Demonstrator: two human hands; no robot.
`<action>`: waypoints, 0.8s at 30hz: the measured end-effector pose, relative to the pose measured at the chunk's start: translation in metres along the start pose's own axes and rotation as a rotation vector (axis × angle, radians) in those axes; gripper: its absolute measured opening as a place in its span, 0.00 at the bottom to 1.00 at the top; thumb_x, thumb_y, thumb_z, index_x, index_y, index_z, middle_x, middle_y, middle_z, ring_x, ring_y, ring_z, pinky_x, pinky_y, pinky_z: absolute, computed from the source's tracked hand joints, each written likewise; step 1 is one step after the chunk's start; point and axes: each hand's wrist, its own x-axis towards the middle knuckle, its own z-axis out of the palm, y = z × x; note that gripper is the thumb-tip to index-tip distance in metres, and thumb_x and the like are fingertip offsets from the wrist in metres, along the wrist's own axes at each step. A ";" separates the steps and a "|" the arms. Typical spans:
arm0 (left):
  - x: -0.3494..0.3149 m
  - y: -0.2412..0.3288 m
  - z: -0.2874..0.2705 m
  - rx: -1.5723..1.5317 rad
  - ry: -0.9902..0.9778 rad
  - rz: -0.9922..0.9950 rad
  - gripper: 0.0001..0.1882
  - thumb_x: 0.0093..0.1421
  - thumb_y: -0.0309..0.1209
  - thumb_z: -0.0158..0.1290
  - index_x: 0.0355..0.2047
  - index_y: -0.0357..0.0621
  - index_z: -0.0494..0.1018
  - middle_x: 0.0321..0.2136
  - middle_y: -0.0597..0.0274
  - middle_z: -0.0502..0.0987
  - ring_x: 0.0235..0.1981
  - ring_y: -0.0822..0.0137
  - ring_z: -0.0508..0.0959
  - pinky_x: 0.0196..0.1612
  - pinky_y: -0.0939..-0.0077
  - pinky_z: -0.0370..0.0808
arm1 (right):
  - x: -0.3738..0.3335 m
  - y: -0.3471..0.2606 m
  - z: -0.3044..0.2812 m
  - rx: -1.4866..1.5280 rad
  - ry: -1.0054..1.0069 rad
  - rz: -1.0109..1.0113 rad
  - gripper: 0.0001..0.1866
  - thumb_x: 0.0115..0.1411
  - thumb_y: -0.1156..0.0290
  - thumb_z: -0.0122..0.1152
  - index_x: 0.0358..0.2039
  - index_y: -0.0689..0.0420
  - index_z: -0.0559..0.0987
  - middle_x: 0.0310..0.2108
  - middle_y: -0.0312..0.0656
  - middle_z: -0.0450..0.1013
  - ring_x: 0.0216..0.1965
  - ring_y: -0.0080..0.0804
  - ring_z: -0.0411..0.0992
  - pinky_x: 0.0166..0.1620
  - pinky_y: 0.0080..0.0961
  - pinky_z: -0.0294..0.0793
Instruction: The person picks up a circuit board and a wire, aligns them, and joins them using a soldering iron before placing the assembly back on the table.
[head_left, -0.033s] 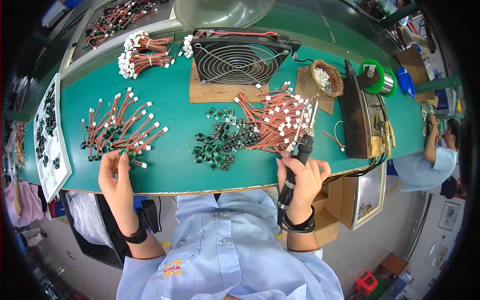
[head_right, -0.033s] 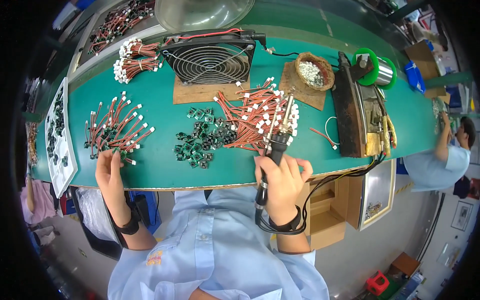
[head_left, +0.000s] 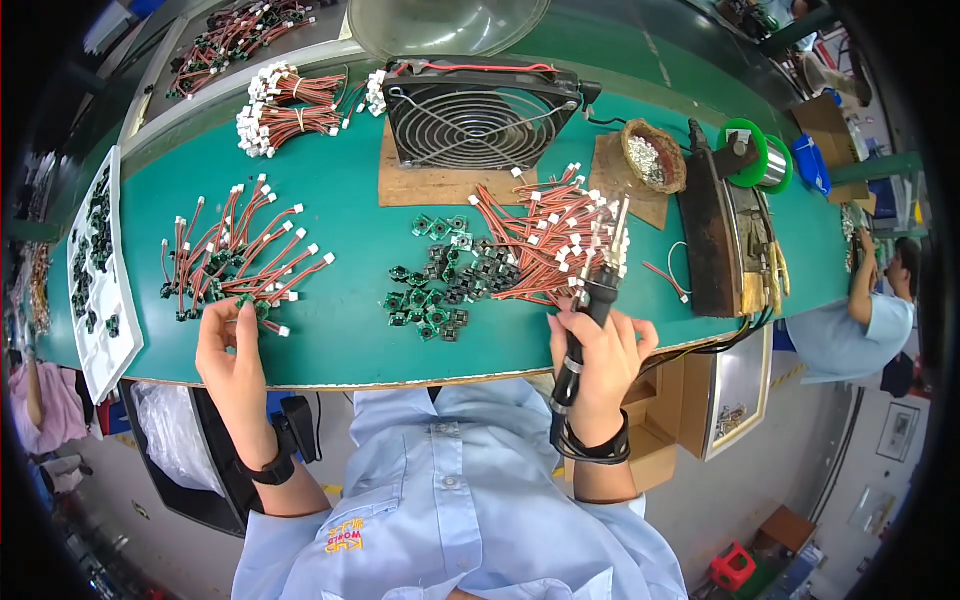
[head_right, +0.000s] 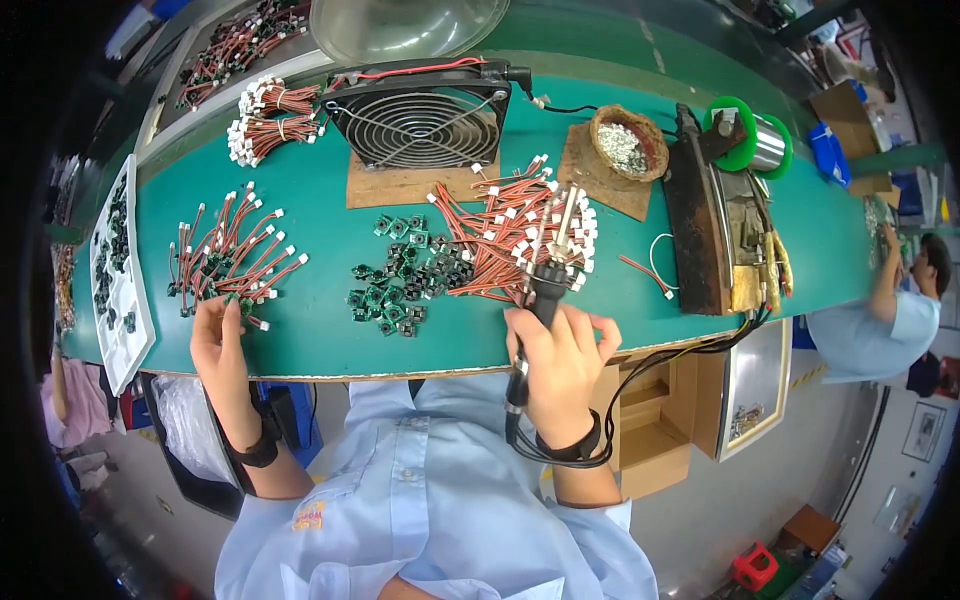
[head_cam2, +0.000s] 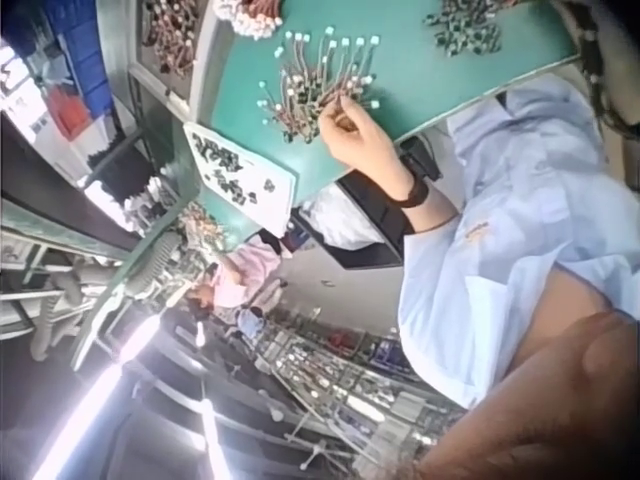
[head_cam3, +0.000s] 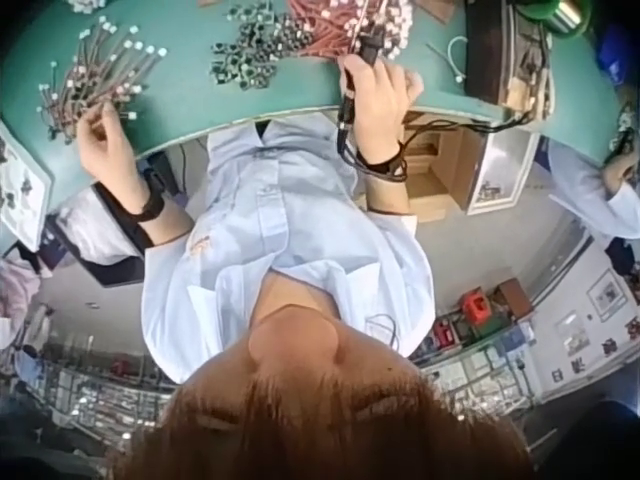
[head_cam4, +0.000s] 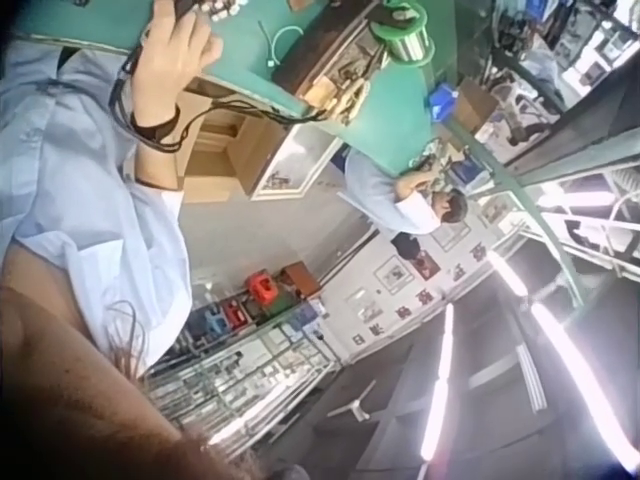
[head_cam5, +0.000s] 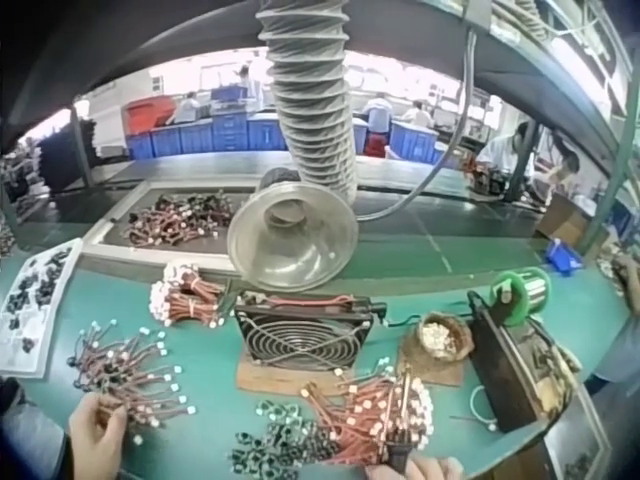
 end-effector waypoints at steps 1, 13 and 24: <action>0.002 0.004 0.000 0.069 0.020 -0.028 0.07 0.58 0.28 0.51 0.33 0.36 0.70 0.25 0.66 0.72 0.23 0.79 0.67 0.28 0.85 0.63 | 0.003 -0.002 0.002 -0.066 -0.026 -0.032 0.14 0.45 0.79 0.60 0.34 0.51 0.73 0.27 0.33 0.72 0.31 0.30 0.69 0.42 0.27 0.58; -0.022 0.063 0.030 0.360 0.182 0.341 0.10 0.49 0.22 0.56 0.33 0.36 0.71 0.29 0.59 0.72 0.25 0.66 0.69 0.32 0.72 0.67 | 0.004 0.007 0.007 -0.016 -0.016 0.020 0.16 0.41 0.79 0.68 0.31 0.52 0.73 0.25 0.35 0.71 0.28 0.30 0.68 0.37 0.27 0.60; -0.056 0.060 0.088 0.434 -0.275 0.459 0.13 0.47 0.25 0.59 0.32 0.37 0.69 0.27 0.55 0.71 0.26 0.57 0.72 0.30 0.69 0.67 | -0.007 -0.002 -0.012 0.614 0.118 0.358 0.19 0.49 0.83 0.62 0.39 0.57 0.64 0.28 0.45 0.72 0.31 0.31 0.72 0.36 0.26 0.74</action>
